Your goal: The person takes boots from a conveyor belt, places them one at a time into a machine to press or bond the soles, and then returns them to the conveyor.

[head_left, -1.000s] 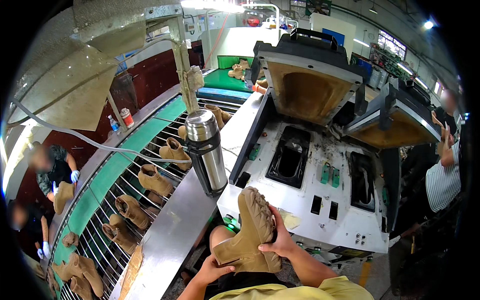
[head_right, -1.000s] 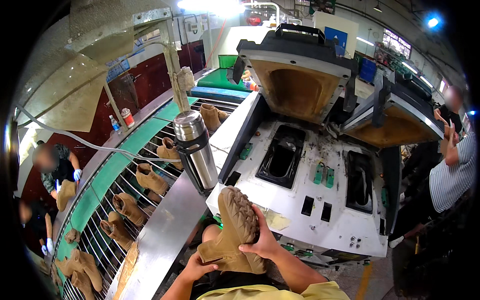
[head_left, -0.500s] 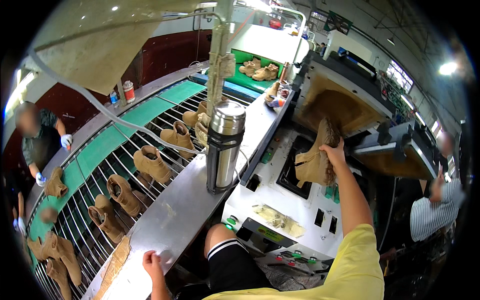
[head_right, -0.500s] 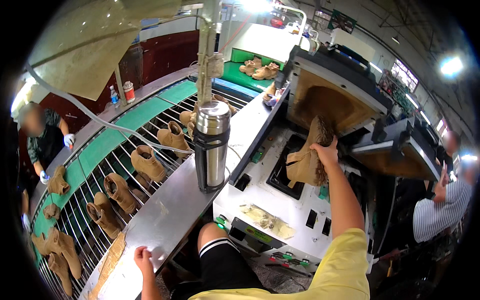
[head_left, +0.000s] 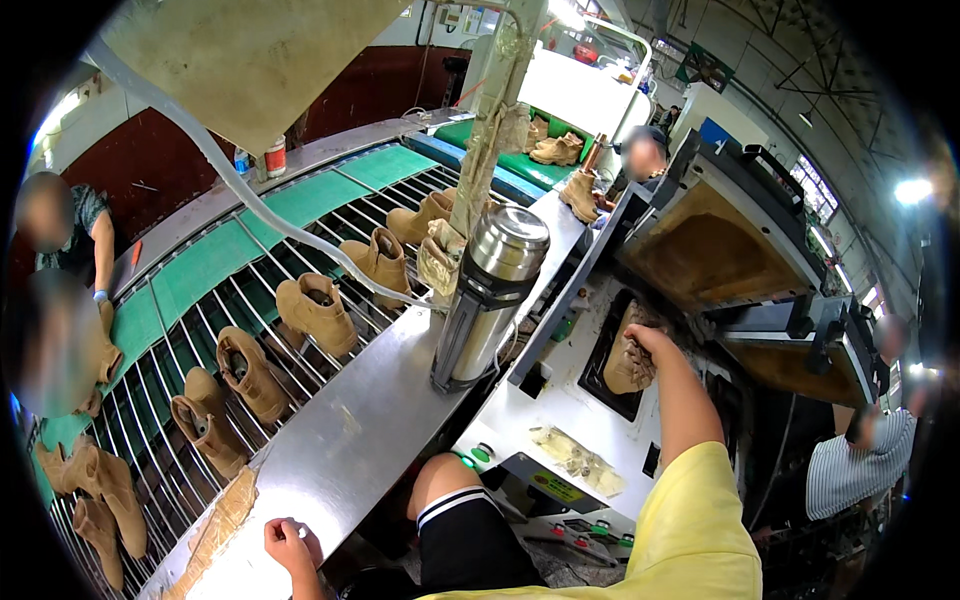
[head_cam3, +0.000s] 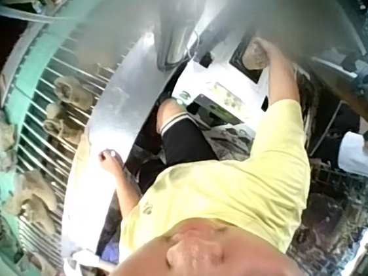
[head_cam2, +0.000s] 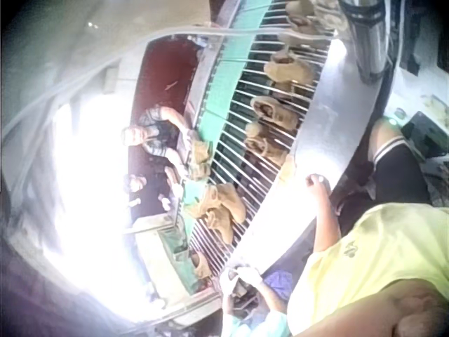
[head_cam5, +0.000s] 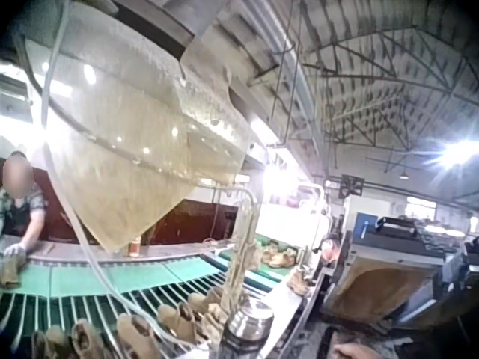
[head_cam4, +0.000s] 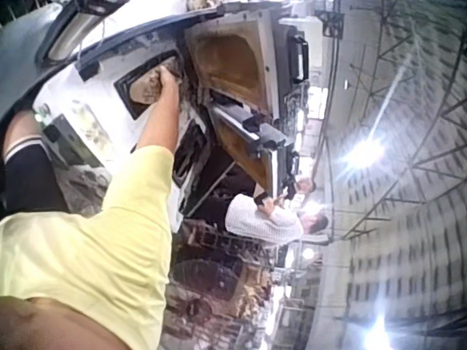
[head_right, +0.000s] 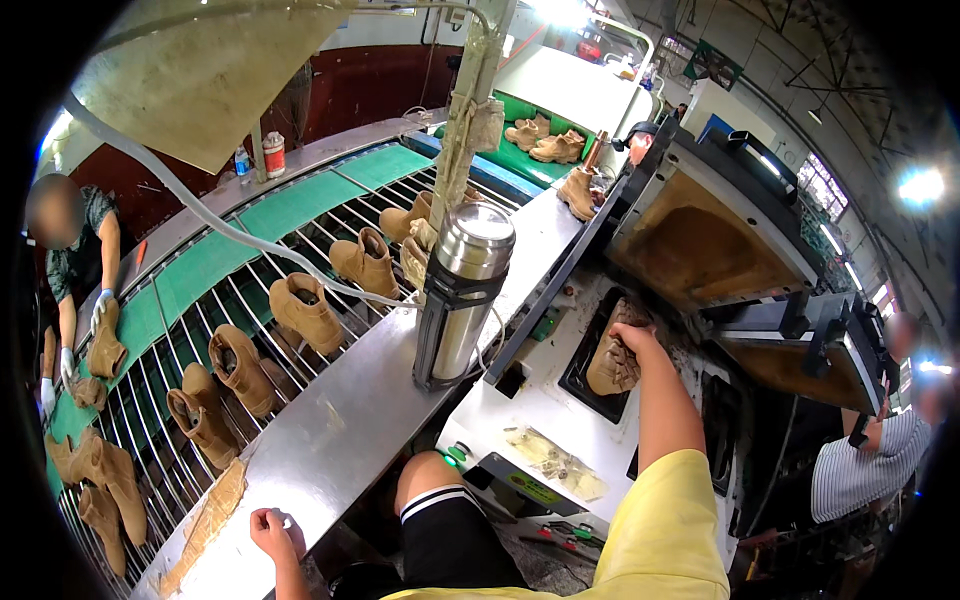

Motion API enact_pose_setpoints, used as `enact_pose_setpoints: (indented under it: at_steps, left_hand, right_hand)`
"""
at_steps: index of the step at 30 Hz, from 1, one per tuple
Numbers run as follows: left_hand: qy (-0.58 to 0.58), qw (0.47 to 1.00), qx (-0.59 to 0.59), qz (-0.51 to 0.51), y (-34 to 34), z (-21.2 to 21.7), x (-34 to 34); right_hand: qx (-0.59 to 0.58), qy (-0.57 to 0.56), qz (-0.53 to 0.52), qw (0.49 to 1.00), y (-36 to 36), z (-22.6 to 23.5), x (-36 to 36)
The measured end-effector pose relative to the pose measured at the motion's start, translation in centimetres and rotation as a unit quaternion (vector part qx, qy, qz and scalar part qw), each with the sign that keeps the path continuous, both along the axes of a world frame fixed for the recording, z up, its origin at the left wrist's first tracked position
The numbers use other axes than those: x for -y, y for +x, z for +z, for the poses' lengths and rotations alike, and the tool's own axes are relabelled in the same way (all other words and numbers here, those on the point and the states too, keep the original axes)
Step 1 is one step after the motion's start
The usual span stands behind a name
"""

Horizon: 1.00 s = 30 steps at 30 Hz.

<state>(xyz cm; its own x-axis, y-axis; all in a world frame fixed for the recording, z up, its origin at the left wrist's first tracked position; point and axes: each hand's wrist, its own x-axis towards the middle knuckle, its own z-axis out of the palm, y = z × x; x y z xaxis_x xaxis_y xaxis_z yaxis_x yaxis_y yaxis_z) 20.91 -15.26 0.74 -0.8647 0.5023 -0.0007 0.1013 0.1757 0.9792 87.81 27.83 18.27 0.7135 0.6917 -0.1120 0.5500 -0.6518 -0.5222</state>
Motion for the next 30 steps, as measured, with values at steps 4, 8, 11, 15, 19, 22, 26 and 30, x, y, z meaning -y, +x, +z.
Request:
enact_pose_setpoints:
  at_steps: [4, 8, 11, 15, 19, 22, 26, 30]
  left_hand:
    - [-0.007, 0.999, -0.045, 0.023, -0.6, -0.5, 1.1]
    - [0.04, 0.999, -0.017, 0.02, 0.4, -0.2, -0.3]
    - [0.021, 0.998, 0.026, 0.046, -0.2, 0.1, -0.7]
    - [0.108, 0.951, 0.234, 0.172, -0.1, 0.9, -3.0]
    - [0.094, 0.926, 0.364, -0.042, 7.7, 0.9, -5.4]
    - [0.041, 0.894, 0.386, -0.221, 17.3, 5.3, -7.2]
    - [0.102, 0.743, 0.563, -0.346, 24.3, 6.0, -9.8]
    - [0.105, 0.708, 0.608, -0.343, 27.3, 7.8, -12.4]
  right_hand:
    - [0.107, 0.027, 0.084, 0.99, -8.0, 3.1, 4.7]
    - [0.103, -0.02, 0.214, 0.971, -6.7, 2.5, 9.5]
    - [0.153, -0.033, 0.252, 0.955, -9.5, 6.0, 11.3]
    - [0.18, -0.022, 0.235, 0.955, -11.3, 6.9, 12.8]
    - [0.233, 0.084, 0.255, 0.935, -10.5, 4.0, 14.9]
    - [0.217, 0.233, 0.318, 0.893, -10.1, 4.4, 17.1]
    - [-0.055, 0.305, 0.52, 0.796, -15.4, 12.4, 24.7]
    - [-0.37, 0.205, 0.693, 0.584, -19.4, 21.9, 33.6]
